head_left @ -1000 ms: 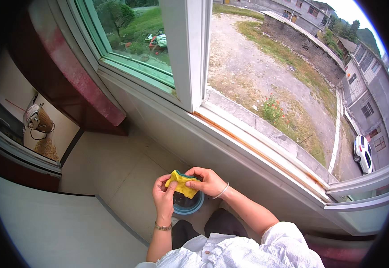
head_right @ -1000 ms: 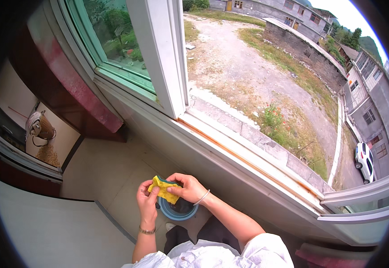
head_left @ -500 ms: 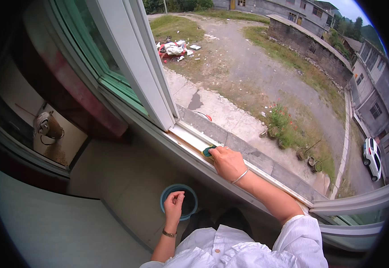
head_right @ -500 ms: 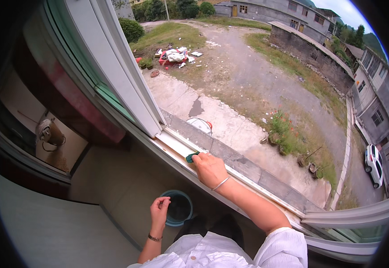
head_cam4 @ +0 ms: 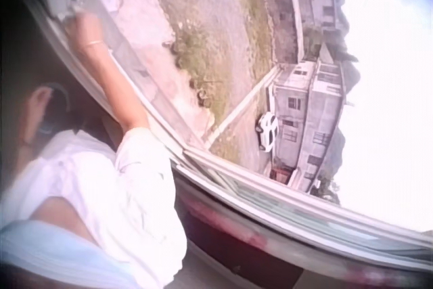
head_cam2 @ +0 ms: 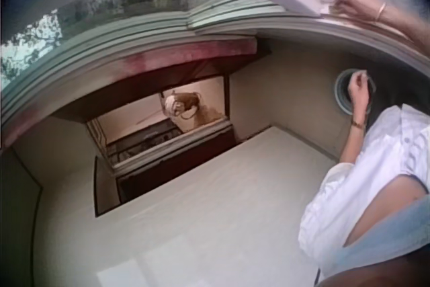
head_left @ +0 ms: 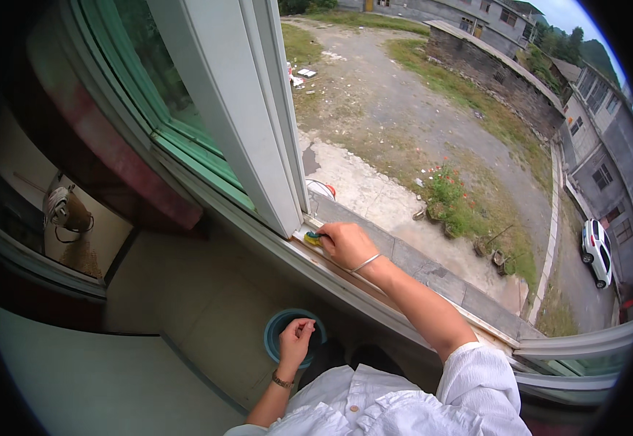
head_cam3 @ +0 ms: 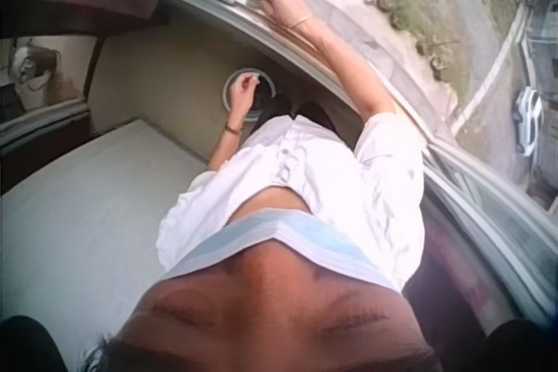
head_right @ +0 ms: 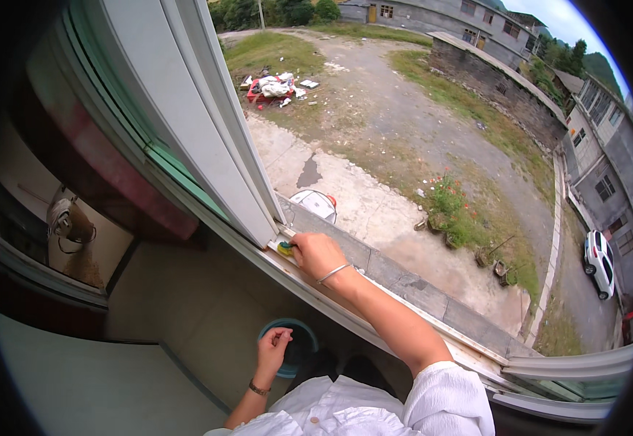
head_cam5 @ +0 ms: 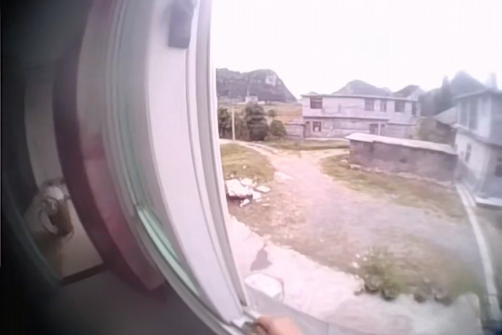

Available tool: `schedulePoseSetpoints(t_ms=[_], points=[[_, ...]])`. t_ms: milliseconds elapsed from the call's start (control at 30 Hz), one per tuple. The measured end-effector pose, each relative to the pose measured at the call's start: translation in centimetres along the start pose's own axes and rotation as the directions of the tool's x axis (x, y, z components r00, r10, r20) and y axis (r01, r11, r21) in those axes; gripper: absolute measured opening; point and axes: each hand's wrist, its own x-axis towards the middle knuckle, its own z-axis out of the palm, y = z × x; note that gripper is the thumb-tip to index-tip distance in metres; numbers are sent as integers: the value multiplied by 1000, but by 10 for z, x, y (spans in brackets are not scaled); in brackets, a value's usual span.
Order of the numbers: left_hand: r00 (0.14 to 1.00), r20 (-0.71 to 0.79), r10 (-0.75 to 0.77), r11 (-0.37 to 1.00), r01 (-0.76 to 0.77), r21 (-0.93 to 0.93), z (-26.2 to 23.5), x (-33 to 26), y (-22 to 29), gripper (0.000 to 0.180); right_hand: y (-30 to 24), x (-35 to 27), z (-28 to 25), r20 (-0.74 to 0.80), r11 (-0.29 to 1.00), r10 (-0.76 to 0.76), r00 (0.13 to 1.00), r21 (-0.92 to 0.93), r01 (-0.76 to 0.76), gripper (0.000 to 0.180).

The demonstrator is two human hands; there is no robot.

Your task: The person cleans a window frame using a cloth and a sponge. They wipe the frame, dip the cloth into a bucket of water, and continue scrubbing the frame with a sponge. The person also adjusts the window screen during the process.

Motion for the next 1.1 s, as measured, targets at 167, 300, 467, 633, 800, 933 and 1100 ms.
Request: schedulePoseSetpoints(t_ms=[167,300,467,633,800,933,1100], points=[[998,-51,-24,999,27,46,-30,14,-20,16,-14,19,-6,-357,980,-132,925,-189,66,8],[998,-40,-41,999,42,21,-41,25,-26,17,3,22,31,-194,934,-209,958,-328,137,18],[997,-47,-55,998,55,-5,-51,31,-29,16,0,18,26,-81,918,-210,974,-360,168,15],[992,-86,-88,996,88,0,-57,31,-39,16,6,19,30,-98,936,-204,974,-312,165,6],[993,-48,-107,993,109,36,-43,27,-33,16,10,29,33,-85,935,-218,972,-305,183,19],[993,-57,-104,990,109,91,-41,23,-27,15,8,20,17,15,925,-205,979,-323,199,11],[936,17,352,869,-334,364,-17,44,56,9,9,36,34,-76,935,-236,969,-289,205,5]])
